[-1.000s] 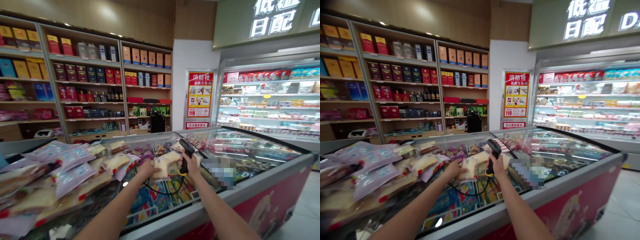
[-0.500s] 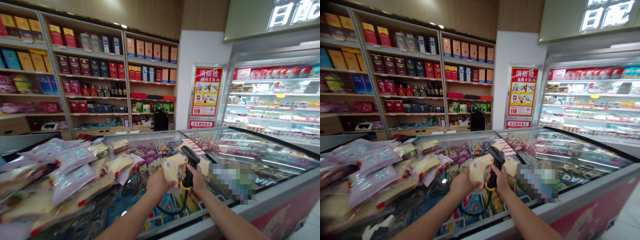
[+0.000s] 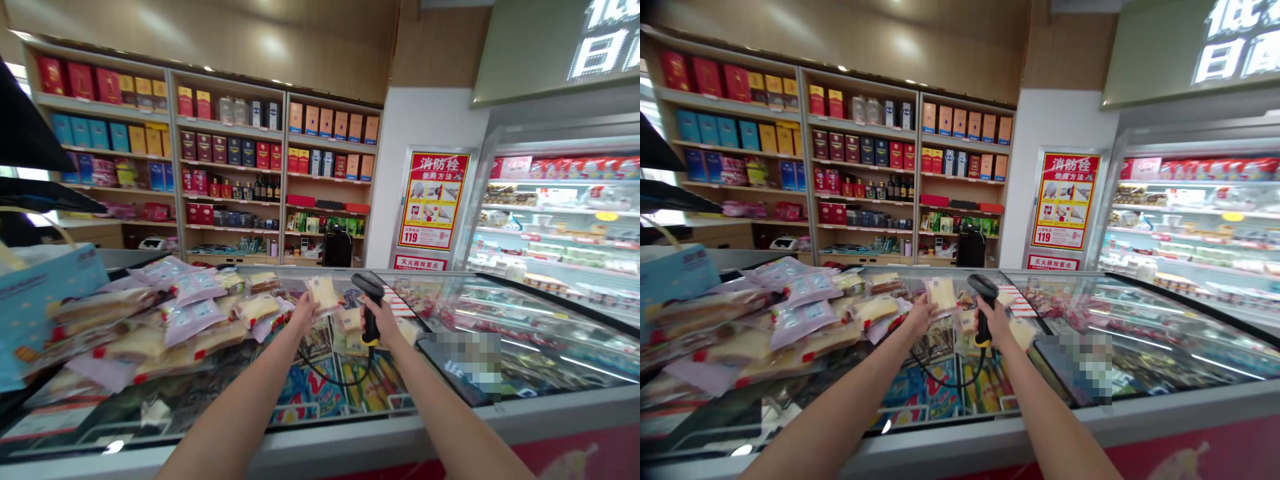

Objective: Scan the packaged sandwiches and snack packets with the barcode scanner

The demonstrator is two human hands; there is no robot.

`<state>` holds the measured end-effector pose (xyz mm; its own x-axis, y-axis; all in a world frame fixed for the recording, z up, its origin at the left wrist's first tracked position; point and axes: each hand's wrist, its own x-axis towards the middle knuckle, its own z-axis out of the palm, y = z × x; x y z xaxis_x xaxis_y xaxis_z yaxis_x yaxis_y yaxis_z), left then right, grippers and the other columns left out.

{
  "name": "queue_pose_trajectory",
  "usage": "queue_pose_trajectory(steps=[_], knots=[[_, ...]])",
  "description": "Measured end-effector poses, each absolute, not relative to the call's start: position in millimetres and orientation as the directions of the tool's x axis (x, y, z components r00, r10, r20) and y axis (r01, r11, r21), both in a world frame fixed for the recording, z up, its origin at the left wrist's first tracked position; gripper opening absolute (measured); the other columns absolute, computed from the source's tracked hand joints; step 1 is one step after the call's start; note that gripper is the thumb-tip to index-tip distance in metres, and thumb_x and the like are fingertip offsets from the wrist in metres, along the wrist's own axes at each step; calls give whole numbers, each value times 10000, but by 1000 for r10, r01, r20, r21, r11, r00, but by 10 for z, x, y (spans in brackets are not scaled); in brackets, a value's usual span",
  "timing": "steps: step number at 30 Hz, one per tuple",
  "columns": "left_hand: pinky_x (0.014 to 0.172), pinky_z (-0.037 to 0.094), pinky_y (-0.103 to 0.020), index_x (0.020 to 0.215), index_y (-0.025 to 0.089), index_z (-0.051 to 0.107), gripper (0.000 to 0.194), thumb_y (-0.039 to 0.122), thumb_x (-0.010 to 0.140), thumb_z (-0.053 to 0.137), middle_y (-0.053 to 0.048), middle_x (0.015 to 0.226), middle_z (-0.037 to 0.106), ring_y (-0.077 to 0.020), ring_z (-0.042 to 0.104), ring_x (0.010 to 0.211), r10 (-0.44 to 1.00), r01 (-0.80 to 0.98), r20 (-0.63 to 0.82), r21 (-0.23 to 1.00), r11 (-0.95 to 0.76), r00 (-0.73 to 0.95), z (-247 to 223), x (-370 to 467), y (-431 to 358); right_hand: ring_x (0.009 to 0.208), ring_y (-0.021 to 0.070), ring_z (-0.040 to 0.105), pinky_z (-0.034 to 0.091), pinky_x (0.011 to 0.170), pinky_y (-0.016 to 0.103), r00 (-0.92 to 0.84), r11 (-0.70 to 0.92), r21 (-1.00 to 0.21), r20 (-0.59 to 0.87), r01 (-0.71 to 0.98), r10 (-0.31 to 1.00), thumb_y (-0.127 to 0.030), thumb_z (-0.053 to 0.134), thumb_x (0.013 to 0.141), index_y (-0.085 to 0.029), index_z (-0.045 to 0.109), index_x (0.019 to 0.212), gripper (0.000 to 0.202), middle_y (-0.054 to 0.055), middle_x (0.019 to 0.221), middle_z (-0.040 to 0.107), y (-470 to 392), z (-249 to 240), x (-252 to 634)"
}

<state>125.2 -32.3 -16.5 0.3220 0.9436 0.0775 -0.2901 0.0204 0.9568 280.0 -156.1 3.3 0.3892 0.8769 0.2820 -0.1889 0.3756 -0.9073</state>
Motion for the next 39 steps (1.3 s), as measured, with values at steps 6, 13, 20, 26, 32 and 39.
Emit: queue_pose_trajectory(steps=[6,13,20,26,32,39], knots=[[678,566,-289,1168,175,513,519,208,681,690,-76,965,722,-197,702,823,970,-248,209,953,-174,125,-549,1346,170,323,100,476,423,324,229,341,307,-942,247,-136,907,-638,762,554,-190,507,732,546,-62,471,545,-1160,-145,2851],[634,552,-248,1277,162,465,599,189,700,623,-60,1011,726,-177,696,808,937,-128,257,964,-232,237,-658,1370,241,346,102,485,429,350,226,212,254,-967,245,-16,946,-562,728,642,-197,514,751,437,-68,485,532,-1215,-274,2750],[712,566,-266,1327,169,472,610,167,732,610,-66,1083,714,-190,689,907,948,-11,247,968,-250,200,-549,1406,86,350,98,487,448,366,229,177,265,-964,262,5,949,-527,700,677,-188,549,824,399,-73,511,539,-1309,-230,2729],[774,571,-303,1309,161,465,626,146,705,627,-75,1110,714,-208,692,942,937,-146,250,965,-220,242,-618,1411,129,341,98,470,440,355,233,111,188,-982,187,7,976,-504,708,667,-195,554,752,356,-59,499,530,-1417,-175,2695],[782,570,-302,1294,166,467,595,128,723,627,-75,1124,713,-201,694,946,936,-146,233,969,-200,262,-648,1410,147,358,102,484,466,359,238,116,204,-979,200,-25,973,-507,699,703,-193,555,811,363,-61,532,539,-1388,-273,2713],[783,576,-325,1280,180,482,598,87,707,624,-63,1103,717,-208,697,941,946,-157,210,972,-174,245,-635,1414,112,359,117,505,480,366,254,144,203,-979,199,-12,969,-501,722,694,-192,562,790,361,-48,529,554,-1353,-348,2747]])
